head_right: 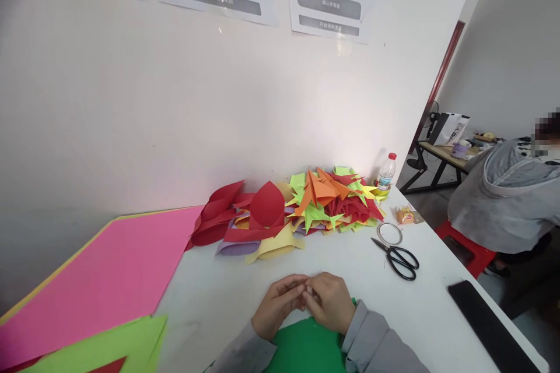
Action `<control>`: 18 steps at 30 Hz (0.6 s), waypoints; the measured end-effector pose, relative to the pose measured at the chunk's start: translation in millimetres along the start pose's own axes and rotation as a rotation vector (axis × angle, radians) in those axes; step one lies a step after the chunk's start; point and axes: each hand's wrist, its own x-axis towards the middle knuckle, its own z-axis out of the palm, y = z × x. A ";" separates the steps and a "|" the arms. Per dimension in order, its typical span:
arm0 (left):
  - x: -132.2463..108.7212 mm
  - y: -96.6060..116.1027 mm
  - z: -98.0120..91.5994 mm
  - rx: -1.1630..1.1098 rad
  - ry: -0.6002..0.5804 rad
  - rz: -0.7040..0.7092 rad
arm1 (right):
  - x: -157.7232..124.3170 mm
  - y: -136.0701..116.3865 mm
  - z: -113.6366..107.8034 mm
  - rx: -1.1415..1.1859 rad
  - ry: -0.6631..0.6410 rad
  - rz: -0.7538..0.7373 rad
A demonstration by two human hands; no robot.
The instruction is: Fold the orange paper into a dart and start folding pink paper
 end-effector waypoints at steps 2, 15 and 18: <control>0.6 -0.5 0.0 0.046 0.010 0.026 | -1.3 1.5 0.9 -0.049 0.033 0.060; -27.4 45.1 -4.3 0.667 0.330 0.245 | -6.7 11.7 -0.3 -0.057 -0.098 0.023; -37.1 91.6 -50.4 0.952 0.493 0.163 | -5.9 10.8 0.0 -0.065 -0.121 0.013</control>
